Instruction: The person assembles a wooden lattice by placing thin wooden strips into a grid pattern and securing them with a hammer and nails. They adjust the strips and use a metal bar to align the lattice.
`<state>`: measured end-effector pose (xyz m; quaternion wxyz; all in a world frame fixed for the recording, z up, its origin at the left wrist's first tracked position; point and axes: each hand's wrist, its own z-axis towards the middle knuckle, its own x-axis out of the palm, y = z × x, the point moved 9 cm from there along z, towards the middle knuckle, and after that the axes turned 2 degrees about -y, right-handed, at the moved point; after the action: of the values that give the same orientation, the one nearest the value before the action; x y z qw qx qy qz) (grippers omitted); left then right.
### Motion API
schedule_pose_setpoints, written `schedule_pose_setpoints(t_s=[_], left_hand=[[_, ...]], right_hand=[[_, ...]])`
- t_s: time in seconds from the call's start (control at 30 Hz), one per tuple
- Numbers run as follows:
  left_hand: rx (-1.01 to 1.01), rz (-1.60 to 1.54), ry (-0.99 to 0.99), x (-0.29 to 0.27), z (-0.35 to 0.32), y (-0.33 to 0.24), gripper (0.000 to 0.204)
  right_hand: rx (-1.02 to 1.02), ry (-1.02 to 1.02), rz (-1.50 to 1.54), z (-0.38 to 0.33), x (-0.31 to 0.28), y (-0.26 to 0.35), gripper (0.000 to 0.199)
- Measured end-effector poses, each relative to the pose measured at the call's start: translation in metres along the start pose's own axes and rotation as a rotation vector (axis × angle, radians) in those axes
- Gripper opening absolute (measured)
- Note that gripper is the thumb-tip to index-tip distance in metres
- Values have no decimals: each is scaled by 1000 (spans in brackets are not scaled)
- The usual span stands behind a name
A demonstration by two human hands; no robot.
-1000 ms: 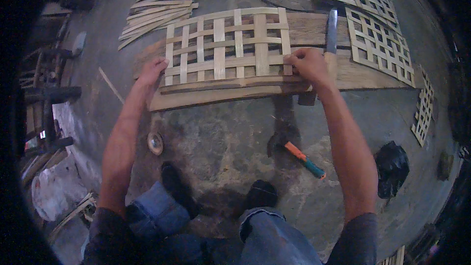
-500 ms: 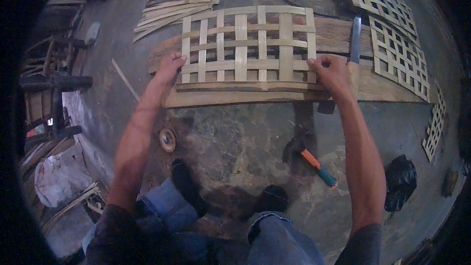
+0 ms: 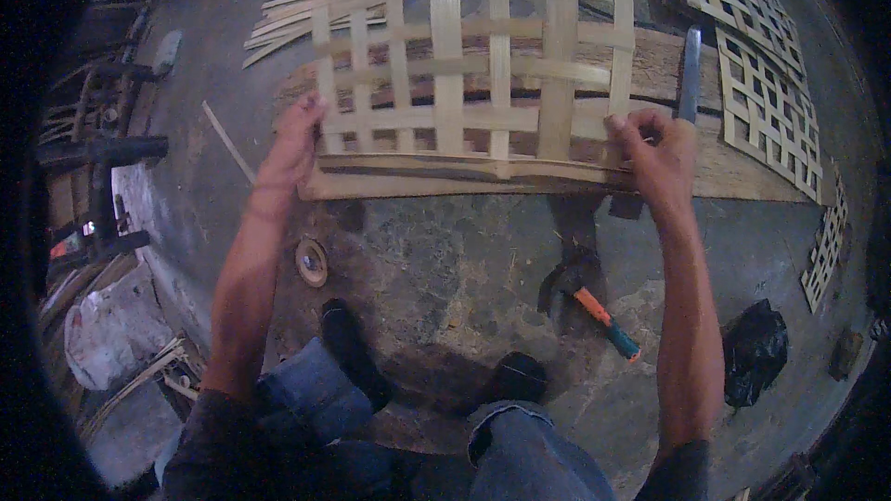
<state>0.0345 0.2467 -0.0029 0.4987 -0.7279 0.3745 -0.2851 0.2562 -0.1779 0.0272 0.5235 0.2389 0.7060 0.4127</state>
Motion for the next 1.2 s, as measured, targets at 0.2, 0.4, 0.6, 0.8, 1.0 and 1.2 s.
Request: schedule_pose_setpoints(t_s=[0.2,0.4,0.6,0.8,1.0,1.2], left_hand=[[320,-94,66,8,-20,-77,27],[696,417,96,-9,-56,-115,23],[729,810,-155,-10,-74,-69,20],[660,1003,-97,0,-73,-35,17],[656,940,-223,-34,-74,-59,14],[603,1024,-129,29,-34,-100,17]], right_hand=[[-352,-71,-147,6,-66,82,26],[195,305,814,-2,-10,33,42],[56,283,682,-1,34,1,26],[-145,87,-20,-16,33,4,21],[-210,-18,-345,-151,-13,-20,26],[-241,200,-410,-217,21,-53,35]])
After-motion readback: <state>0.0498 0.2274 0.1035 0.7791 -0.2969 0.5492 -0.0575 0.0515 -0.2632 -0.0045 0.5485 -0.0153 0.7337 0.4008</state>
